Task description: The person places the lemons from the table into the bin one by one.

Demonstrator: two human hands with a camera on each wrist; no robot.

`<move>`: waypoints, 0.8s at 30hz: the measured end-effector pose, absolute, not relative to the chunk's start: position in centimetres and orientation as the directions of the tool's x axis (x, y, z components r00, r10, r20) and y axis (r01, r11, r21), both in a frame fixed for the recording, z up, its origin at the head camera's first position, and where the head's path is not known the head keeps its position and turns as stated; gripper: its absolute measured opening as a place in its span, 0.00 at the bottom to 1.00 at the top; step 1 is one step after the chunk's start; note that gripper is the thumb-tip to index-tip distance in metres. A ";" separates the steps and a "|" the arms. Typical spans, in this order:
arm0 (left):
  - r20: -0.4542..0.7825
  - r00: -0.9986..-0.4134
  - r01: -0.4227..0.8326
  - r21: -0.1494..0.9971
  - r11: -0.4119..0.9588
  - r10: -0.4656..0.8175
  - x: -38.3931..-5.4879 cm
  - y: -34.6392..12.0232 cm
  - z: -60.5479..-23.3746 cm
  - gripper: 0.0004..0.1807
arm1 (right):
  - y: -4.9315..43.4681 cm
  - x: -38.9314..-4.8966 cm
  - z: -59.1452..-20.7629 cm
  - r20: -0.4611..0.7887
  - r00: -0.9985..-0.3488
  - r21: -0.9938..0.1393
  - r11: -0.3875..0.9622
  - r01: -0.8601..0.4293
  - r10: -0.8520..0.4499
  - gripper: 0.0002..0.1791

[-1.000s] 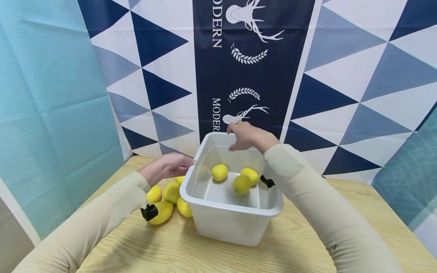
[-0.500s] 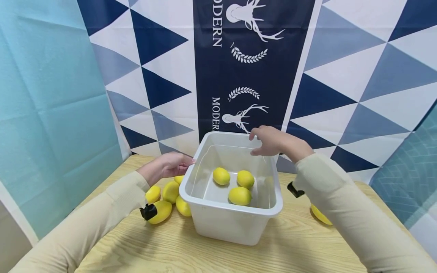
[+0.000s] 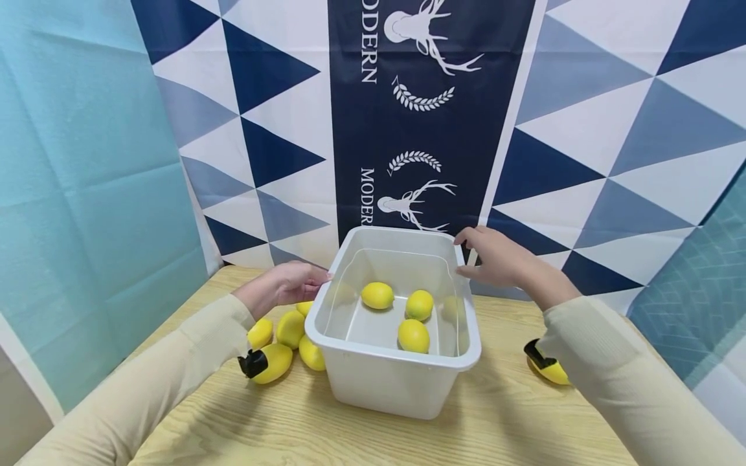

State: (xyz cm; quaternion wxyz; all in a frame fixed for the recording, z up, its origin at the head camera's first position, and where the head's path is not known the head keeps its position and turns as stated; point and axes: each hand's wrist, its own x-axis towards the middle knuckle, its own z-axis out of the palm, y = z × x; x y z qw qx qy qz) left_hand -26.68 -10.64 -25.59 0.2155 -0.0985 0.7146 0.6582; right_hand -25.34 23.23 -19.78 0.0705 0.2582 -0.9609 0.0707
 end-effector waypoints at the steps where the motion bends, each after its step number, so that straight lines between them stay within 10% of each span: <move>1: -0.440 -0.887 -0.427 0.897 0.114 0.141 -26.7 -10.6 -25.6 0.19 | 23.5 -25.2 -20.0 0.181 -0.858 -0.097 0.859 -0.503 -0.482 0.26; 24: -0.428 -0.894 -0.414 0.902 0.124 0.130 -26.6 -10.7 -25.6 0.18 | 30.2 -24.6 -24.0 0.165 -0.888 -0.044 0.896 -0.442 -0.430 0.21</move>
